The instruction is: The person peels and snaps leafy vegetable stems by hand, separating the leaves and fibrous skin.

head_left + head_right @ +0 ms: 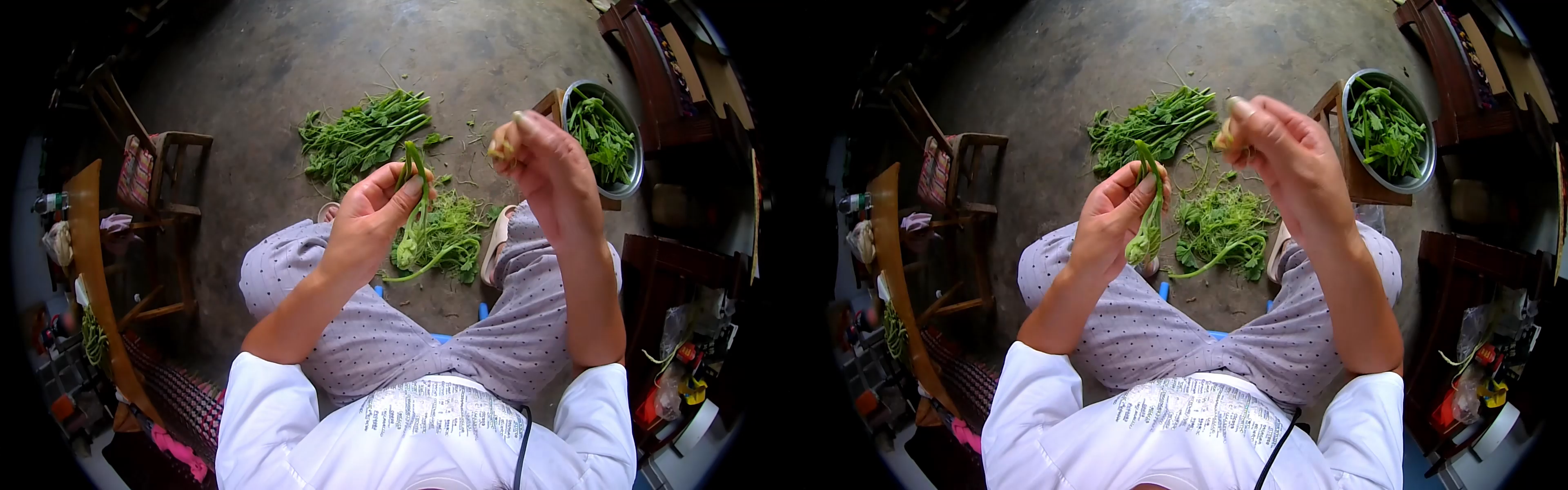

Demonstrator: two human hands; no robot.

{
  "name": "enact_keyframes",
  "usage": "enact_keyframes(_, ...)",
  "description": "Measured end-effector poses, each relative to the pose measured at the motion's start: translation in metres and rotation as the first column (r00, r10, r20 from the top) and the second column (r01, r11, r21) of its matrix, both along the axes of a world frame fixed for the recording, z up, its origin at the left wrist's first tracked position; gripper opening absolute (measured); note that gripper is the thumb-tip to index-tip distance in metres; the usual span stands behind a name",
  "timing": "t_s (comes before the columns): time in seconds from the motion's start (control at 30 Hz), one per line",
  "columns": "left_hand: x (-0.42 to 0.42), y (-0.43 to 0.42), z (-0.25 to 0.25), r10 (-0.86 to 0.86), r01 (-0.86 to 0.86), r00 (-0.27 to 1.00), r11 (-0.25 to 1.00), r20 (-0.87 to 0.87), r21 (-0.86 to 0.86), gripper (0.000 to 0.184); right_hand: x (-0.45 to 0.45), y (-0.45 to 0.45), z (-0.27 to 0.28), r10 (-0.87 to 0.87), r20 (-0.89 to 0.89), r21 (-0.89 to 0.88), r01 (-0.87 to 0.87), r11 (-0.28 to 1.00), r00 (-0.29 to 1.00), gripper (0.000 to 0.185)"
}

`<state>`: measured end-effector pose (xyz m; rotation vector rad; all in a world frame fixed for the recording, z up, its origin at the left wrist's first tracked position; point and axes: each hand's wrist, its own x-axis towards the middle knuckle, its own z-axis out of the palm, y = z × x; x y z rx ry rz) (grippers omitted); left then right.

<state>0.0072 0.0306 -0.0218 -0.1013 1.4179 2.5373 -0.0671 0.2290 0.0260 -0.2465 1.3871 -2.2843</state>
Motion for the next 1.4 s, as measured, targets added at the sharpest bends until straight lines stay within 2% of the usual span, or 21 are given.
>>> enact_keyframes(0.03, 0.0, 0.0, 0.001, 0.013, -0.013, 1.0, 1.0, -0.008, 0.013, 0.019, 0.002, -0.001, 0.0, 0.002, 0.0, 0.0, -0.002, 1.0, 1.0, 0.016)
enact_keyframes(0.1, -0.001, -0.001, 0.001, 0.022, -0.022, 1.0, 1.0, -0.005, 0.02, 0.019, 0.008, -0.005, 0.0, 0.042, -0.028, 0.294, -0.032, 0.955, 0.999, 0.018)
enact_keyframes(0.37, -0.001, 0.0, 0.004, 0.048, -0.048, 0.999, 0.997, 0.016, 0.054, 0.021, 0.018, -0.009, -0.008, 0.211, -0.057, 0.442, -0.165, 0.881, 0.976, 0.017)
enact_keyframes(0.43, -0.002, 0.0, 0.005, 0.065, -0.065, 0.998, 0.997, -0.004, 0.036, 0.02, 0.02, -0.011, -0.01, 0.185, -0.07, 0.472, -0.131, 0.872, 0.98, 0.014)
enact_keyframes(0.5, -0.001, -0.001, 0.004, 0.11, -0.11, 0.994, 0.994, 0.005, 0.001, 0.019, 0.021, -0.009, -0.011, 0.277, -0.158, 0.706, -0.088, 0.703, 0.948, 0.012)
enact_keyframes(0.57, -0.007, 0.001, 0.004, 0.162, -0.165, 0.986, 0.983, -0.042, -0.082, 0.019, 0.025, -0.005, -0.027, 0.416, -0.461, 0.804, 0.17, 0.57, 0.784, 0.01)
enact_keyframes(0.63, -0.017, 0.013, 0.008, 0.238, -0.244, 0.967, 0.968, -0.085, -0.064, 0.018, 0.031, 0.001, -0.051, 0.562, -0.447, 0.876, 0.215, 0.431, 0.696, 0.012)
enact_keyframes(0.73, -0.053, 0.059, 0.043, 0.19, -0.195, 0.972, 0.981, -0.14, -0.017, 0.023, 0.041, 0.004, -0.072, 0.607, -0.408, 0.904, 0.213, 0.369, 0.682, 0.008)
enact_keyframes(0.8, -0.087, 0.099, 0.052, 0.066, -0.075, 0.972, 0.997, -0.224, -0.033, 0.035, 0.045, 0.004, -0.104, 0.573, -0.559, 0.823, 0.315, 0.473, 0.6, 0.006)
enact_keyframes(0.83, -0.11, 0.123, 0.053, -0.007, 0.001, 0.965, 1.0, -0.261, -0.023, 0.044, 0.045, 0.002, -0.106, 0.575, -0.56, 0.822, 0.312, 0.477, 0.596, 0.006)
enact_keyframes(0.9, -0.15, 0.17, 0.031, -0.183, 0.09, 0.932, 0.953, -0.314, -0.288, 0.071, 0.046, 0.002, -0.108, 0.637, -0.37, 0.916, 0.152, 0.37, 0.676, 0.007)
enact_keyframes(0.93, -0.165, 0.175, 0.023, -0.25, 0.14, 0.943, 0.896, -0.219, -0.421, 0.08, 0.046, 0.0, -0.101, 0.704, -0.171, 0.981, 0.05, 0.19, 0.69, 0.026)
enact_keyframes(0.97, -0.179, 0.173, 0.012, -0.296, 0.194, 0.949, 0.817, -0.106, -0.543, 0.089, 0.047, 0.0, -0.1, 0.715, -0.165, 0.98, 0.028, 0.199, 0.68, 0.026)
enact_keyframes(1.07, -0.218, 0.106, -0.047, -0.217, 0.174, 0.976, 0.855, -0.031, -0.489, 0.073, 0.049, -0.003, -0.114, 0.796, -0.079, 0.994, 0.107, 0.018, 0.601, 0.016)
enact_keyframes(1.1, -0.225, 0.065, -0.067, -0.179, 0.154, 0.984, 0.882, -0.012, -0.446, 0.066, 0.053, 0.001, -0.121, 0.769, -0.221, 0.974, 0.176, 0.142, 0.6, 0.012)
enact_keyframes(1.2, -0.235, -0.056, -0.176, 0.192, -0.059, 0.978, 0.639, 0.085, -0.767, 0.047, 0.051, 0.003, -0.138, 0.806, -0.177, 0.983, 0.065, 0.17, 0.565, 0.022)
enact_keyframes(1.27, -0.217, -0.105, -0.244, 0.239, 0.064, 0.954, 0.424, 0.18, -0.903, 0.044, 0.054, 0.003, -0.155, 0.778, -0.293, 0.952, 0.095, 0.291, 0.556, 0.034)
enact_keyframes(1.3, -0.205, -0.114, -0.274, 0.153, 0.117, 0.972, 0.348, 0.18, -0.93, 0.039, 0.056, 0.0, -0.153, 0.777, -0.287, 0.952, 0.078, 0.296, 0.561, 0.034)
enact_keyframes(1.33, -0.193, -0.109, -0.284, 0.058, 0.213, 0.971, 0.234, 0.232, -0.949, 0.033, 0.054, -0.001, -0.146, 0.825, -0.162, 0.986, 0.049, 0.161, 0.541, 0.04)
enact_keyframes(1.37, -0.185, -0.103, -0.302, -0.012, 0.185, 0.983, 0.168, 0.185, -0.968, 0.028, 0.052, -0.003, -0.144, 0.856, -0.032, 0.999, 0.031, 0.019, 0.517, 0.046)
enact_keyframes(1.4, -0.182, -0.094, -0.317, -0.111, 0.141, 0.985, 0.062, 0.134, -0.988, 0.028, 0.052, -0.004, -0.147, 0.856, -0.025, 1.0, 0.023, 0.015, 0.516, 0.046)
